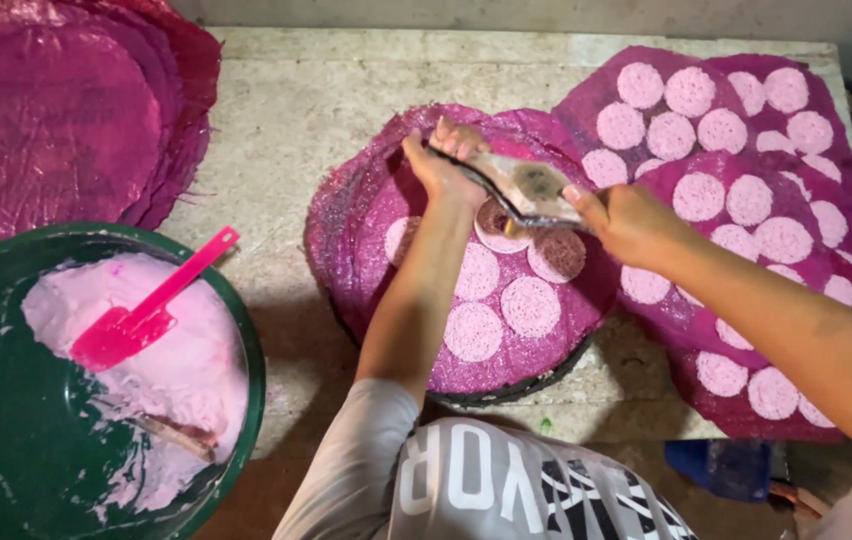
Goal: The person uses a circular stencil and a paint roller to apply light pink paint onto a dark pink circular craft surface, creating multiple light-colored circles. The person repeatedly reloads the roller from a green bucket and continues stamping circles across the surface.
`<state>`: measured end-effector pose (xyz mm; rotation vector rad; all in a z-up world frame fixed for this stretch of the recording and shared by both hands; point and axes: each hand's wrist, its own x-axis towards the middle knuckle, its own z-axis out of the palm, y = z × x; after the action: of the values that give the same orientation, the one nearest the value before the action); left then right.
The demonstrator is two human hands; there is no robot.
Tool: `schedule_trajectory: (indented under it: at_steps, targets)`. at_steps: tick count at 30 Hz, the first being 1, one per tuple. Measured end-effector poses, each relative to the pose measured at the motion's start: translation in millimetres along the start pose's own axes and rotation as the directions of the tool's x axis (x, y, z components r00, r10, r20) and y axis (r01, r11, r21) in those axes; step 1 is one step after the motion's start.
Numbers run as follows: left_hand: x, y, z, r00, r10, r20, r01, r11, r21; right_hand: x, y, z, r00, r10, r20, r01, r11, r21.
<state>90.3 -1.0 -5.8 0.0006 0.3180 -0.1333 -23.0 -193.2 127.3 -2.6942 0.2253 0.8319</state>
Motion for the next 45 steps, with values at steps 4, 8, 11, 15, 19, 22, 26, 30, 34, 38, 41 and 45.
schedule_trajectory:
  at_steps: [4, 8, 11, 15, 19, 22, 26, 30, 34, 38, 41, 45]
  targets:
    - [8, 2, 12, 0.998, -0.008, 0.058, 0.006, 0.999, 0.036, -1, 3, 0, 0.978, -0.134, -0.162, 0.130, 0.991, -0.033]
    - [5, 0, 18, 0.999, 0.016, 0.040, -0.020, 0.994, 0.108, 3, 9, 4, 0.981, -0.123, -0.149, 0.117, 0.992, -0.048]
    - [5, -11, 30, 0.998, 0.059, 0.019, -0.061, 0.991, 0.123, 8, 17, 3, 0.940, -0.215, -0.264, 0.191, 0.975, -0.115]
    - [4, -3, 42, 0.990, -0.083, 0.113, 0.076, 0.995, 0.070, 16, 26, 1, 0.916, -0.219, -0.336, 0.229, 0.973, -0.011]
    - [-11, 11, 18, 0.978, -0.207, -0.029, 0.191, 0.827, 0.528, 14, 39, 7, 0.951, -0.158, -0.267, 0.215, 0.956, 0.198]
    - [-28, 7, -10, 0.914, -0.273, -0.301, 0.357, 0.184, 0.916, 13, 46, 16, 0.957, -0.128, -0.261, 0.197, 0.946, 0.258]
    - [-51, 3, -22, 0.928, -0.266, -0.260, 0.268, -0.007, 0.963, 16, 59, 28, 0.861, -0.165, -0.481, 0.306, 0.923, 0.231]
    - [-92, 28, -26, 0.963, -0.198, 0.181, -0.263, -0.562, 0.784, 14, 86, 50, 0.882, 0.023, -0.471, 0.263, 0.805, 0.532]
    - [-114, 27, -19, 0.953, -0.229, 0.196, -0.299, -0.807, 0.509, 0, 109, 89, 0.799, -0.005, -0.602, 0.464, 0.642, 0.611]
    - [-116, 6, -7, 0.908, -0.339, 0.247, -0.411, -0.836, 0.365, -15, 111, 135, 0.771, 0.018, -0.637, 0.553, 0.477, 0.683]
    - [-119, -1, -6, 0.940, -0.311, 0.137, -0.340, -0.862, 0.377, -33, 112, 163, 0.738, 0.028, -0.674, 0.613, 0.390, 0.687]
    - [-117, 0, -6, 0.945, -0.291, 0.149, -0.327, -0.848, 0.416, -62, 120, 182, 0.718, 0.069, -0.693, 0.606, 0.428, 0.670]
